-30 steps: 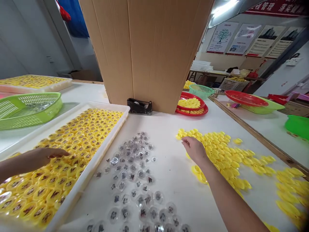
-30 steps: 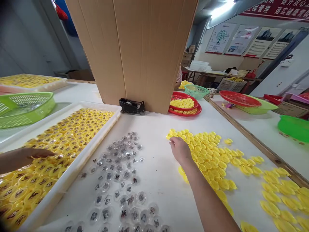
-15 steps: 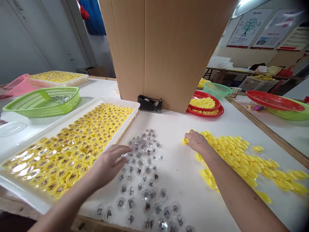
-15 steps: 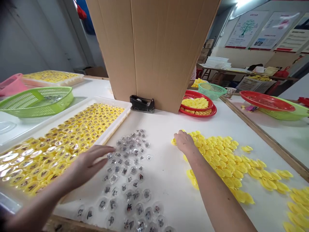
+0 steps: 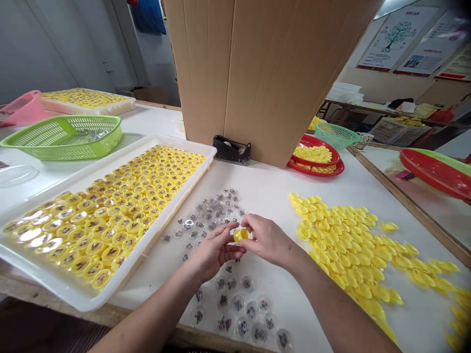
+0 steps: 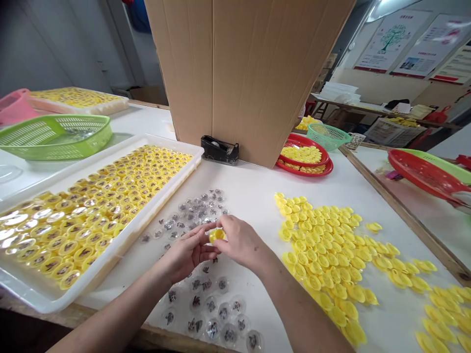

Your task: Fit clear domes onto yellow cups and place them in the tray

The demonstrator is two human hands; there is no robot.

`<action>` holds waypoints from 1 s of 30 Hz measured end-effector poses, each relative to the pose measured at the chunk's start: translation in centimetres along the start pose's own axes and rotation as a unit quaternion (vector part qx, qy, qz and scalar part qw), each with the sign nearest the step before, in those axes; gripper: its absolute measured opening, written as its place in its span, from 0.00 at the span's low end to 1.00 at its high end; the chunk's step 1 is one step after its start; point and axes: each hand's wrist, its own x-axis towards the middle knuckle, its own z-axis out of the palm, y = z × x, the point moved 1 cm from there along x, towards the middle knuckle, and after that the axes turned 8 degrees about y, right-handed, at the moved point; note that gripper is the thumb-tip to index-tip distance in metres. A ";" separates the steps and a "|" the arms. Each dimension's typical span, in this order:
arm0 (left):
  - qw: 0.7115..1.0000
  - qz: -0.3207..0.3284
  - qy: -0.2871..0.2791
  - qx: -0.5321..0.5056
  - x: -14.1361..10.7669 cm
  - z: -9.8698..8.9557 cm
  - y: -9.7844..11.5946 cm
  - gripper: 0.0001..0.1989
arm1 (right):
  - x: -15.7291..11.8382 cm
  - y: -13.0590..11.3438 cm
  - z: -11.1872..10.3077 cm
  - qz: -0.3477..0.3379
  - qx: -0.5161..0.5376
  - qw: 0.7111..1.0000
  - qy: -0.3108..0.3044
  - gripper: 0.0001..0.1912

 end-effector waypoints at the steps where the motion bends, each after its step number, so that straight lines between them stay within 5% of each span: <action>1: 0.999 -0.008 -0.016 -0.038 0.0 -0.1 -0.1 0.17 | 0.0 -0.7 0.1 -0.010 0.042 0.999 0.007 0.09; 5: 0.995 -0.001 -0.002 -0.098 -0.1 -0.8 0.3 0.13 | 0.4 0.1 0.7 0.007 0.163 0.986 0.029 0.10; 12: 0.988 0.027 0.028 -0.148 0.5 -1.9 1.3 0.11 | 0.5 5.3 4.5 0.054 0.130 0.990 0.022 0.15; 21: 0.991 0.004 0.037 -0.128 0.3 -1.5 0.8 0.12 | -1.2 3.8 4.4 0.091 0.267 0.958 0.044 0.06; 30: 0.994 -0.007 -0.034 -0.105 -0.2 -0.9 -0.8 0.13 | -2.6 1.0 2.7 0.141 0.555 0.820 0.004 0.13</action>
